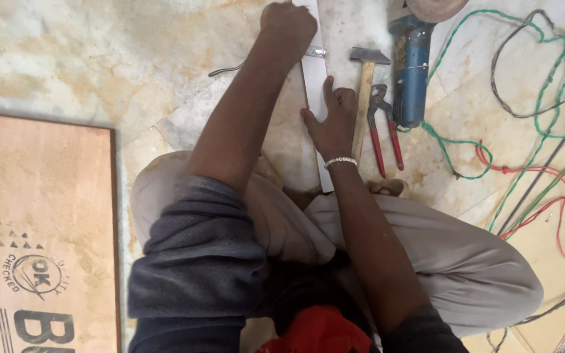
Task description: The person measures a white metal or plastic track with a measuring tape, marks it with a marker, and then hammers small metal components onto a wooden board.
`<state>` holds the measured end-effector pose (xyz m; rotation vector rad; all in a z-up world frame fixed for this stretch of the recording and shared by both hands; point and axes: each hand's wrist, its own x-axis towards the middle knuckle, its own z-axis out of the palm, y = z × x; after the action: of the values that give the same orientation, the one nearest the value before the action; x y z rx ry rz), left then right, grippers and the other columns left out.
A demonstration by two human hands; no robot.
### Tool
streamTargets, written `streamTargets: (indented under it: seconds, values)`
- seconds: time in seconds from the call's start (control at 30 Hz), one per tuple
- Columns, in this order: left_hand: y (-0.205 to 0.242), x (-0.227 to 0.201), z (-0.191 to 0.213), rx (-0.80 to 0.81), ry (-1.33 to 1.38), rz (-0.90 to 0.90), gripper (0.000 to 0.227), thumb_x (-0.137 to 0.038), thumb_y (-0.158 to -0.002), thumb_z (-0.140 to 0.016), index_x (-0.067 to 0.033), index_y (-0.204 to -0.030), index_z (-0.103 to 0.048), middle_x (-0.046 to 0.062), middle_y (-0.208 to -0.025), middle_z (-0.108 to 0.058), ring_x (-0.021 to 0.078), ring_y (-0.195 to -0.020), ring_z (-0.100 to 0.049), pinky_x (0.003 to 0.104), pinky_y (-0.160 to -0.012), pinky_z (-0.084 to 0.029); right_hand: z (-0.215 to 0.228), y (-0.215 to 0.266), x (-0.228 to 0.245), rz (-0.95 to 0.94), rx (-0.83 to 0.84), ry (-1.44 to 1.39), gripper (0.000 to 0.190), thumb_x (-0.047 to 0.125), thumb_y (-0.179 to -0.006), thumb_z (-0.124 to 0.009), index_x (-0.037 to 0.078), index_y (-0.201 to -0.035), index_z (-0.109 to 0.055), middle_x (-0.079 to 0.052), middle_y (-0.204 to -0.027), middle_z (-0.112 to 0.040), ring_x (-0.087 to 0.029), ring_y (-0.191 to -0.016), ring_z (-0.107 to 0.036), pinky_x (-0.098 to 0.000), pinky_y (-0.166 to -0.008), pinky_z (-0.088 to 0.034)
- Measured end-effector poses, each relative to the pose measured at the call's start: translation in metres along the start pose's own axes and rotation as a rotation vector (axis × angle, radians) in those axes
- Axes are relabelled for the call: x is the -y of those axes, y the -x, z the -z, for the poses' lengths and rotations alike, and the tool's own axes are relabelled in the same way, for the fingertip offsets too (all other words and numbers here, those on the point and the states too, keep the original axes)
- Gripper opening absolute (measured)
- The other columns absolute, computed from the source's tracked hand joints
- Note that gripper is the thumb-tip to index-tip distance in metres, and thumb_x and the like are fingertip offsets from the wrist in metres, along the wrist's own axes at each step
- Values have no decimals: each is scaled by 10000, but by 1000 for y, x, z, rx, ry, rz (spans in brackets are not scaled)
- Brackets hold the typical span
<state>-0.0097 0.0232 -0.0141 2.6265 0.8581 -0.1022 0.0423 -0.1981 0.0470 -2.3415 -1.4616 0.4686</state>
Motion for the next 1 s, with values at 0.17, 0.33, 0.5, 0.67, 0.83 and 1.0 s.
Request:
streamTargets:
  seconds: [0.17, 0.33, 0.5, 0.67, 0.83, 1.0]
  values:
    - [13, -2, 1, 82, 113, 7, 177, -76, -788, -751, -59, -961, -781, 187, -990, -757, 348, -941, -742, 440, -783, -591, -4, 4, -5, -47, 21, -36, 926, 245, -771, -902, 38, -1550, -446, -135, -1152, -473, -314, -1113, -483, -412, -1025, -425]
    - [42, -18, 10, 200, 318, 188, 243, -68, -725, -768, -46, -966, -758, 216, -1028, -728, 377, -984, -716, 444, -816, -585, -3, 1, -4, -36, 17, -23, 910, 211, -784, -881, 52, -1570, -452, -127, -1161, -479, -296, -1134, -487, -409, -1039, -422]
    - [40, -15, 21, 194, 255, 155, 230, -41, -746, -728, -51, -972, -772, 212, -1059, -731, 378, -1021, -707, 449, -844, -586, 1, 1, -6, -40, 63, -50, 948, 249, -761, -894, 41, -1558, -426, -145, -1163, -475, -315, -1131, -477, -425, -1029, -416]
    - [32, 0, 24, 134, 204, 130, 204, -82, -829, -693, -47, -1020, -755, 203, -1059, -731, 375, -996, -716, 483, -804, -582, -1, 0, -8, -42, 110, 13, 981, 293, -767, -898, 25, -1569, -399, -163, -1191, -504, -346, -1125, -471, -457, -1025, -405]
    - [37, -2, 20, 125, 242, 180, 199, -68, -824, -692, -46, -1009, -760, 210, -1062, -724, 375, -996, -716, 462, -817, -587, 27, -5, -14, 109, 134, -128, 764, 299, -841, -883, 15, -1461, -537, -155, -1133, -617, -319, -1070, -595, -415, -939, -501]
    - [39, -4, 24, 113, 255, 167, 257, -73, -726, -759, -41, -981, -752, 215, -1055, -707, 385, -983, -699, 460, -798, -579, 96, 18, -52, -188, 259, 356, 302, 197, -937, -748, 63, -1199, -681, -182, -1089, -692, -377, -1062, -653, -443, -913, -534]
